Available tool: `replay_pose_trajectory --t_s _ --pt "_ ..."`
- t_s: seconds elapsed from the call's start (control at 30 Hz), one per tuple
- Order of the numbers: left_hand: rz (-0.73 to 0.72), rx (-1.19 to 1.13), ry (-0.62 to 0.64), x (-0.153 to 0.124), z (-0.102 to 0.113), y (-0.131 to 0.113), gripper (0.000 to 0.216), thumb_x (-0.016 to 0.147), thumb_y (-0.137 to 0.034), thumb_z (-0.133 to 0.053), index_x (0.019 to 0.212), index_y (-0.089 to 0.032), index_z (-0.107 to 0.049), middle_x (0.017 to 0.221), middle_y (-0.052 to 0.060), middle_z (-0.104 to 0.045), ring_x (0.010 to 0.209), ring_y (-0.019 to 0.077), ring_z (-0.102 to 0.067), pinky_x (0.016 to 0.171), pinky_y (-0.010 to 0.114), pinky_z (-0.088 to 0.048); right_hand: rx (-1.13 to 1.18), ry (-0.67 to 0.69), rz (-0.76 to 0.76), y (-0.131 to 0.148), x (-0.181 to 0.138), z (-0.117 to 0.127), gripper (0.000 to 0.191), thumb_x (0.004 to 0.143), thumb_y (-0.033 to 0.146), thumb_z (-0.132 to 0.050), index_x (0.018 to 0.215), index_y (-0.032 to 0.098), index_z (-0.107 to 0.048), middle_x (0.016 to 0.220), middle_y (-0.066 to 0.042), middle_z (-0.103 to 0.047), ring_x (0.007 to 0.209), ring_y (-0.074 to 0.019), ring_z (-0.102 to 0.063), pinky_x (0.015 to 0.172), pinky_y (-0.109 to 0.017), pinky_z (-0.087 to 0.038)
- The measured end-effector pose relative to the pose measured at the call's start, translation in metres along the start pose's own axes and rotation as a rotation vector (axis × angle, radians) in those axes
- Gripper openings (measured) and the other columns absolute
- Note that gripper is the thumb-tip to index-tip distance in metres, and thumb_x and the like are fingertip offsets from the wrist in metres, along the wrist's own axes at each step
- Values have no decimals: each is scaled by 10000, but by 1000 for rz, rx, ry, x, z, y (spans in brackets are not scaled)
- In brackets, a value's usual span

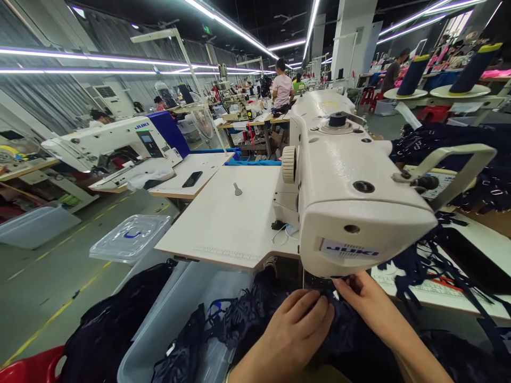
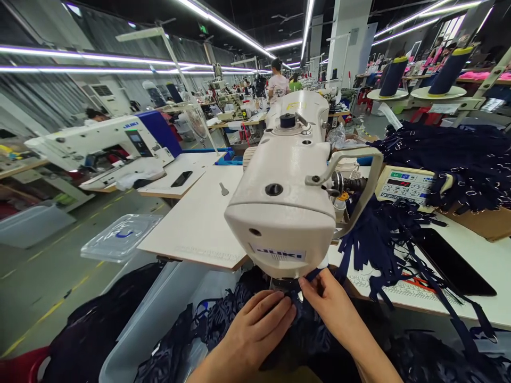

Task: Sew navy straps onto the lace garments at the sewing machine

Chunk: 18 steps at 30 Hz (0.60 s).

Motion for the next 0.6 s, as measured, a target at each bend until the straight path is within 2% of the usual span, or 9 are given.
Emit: replay_pose_trajectory --t_s 0.13,0.27,0.6 --pt "-1 16 4 1 0 -1 341 992 -104 -362 1232 -74 -602 1223 76 -630 1171 211 -541 1049 355 -431 -35 57 -33 4 0 3 296 847 509 -549 834 214 -528 855 -15 -566 860 -212 -543 780 -355 -421" --pt "9 13 5 4 3 -1 341 992 -110 -363 1235 -73 -600 1224 69 -631 1181 207 -537 1061 348 -421 -13 44 -19 4 0 3 293 838 498 -561 732 229 -510 750 1 -540 886 -231 -558 758 -341 -440" --pt "17 34 53 3 -3 -2 331 978 -132 -415 1264 -86 -576 1276 97 -587 1216 215 -515 1068 358 -419 39 41 2 4 -2 1 275 863 459 -568 996 219 -590 776 -4 -570 887 -226 -570 710 -305 -472"
Point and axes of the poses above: each hand's wrist, its own x-axis towards the middle knuckle, its own z-axis out of the back of the hand, y = z × x, the point moved 7 cm from there along x, towards the middle knuckle
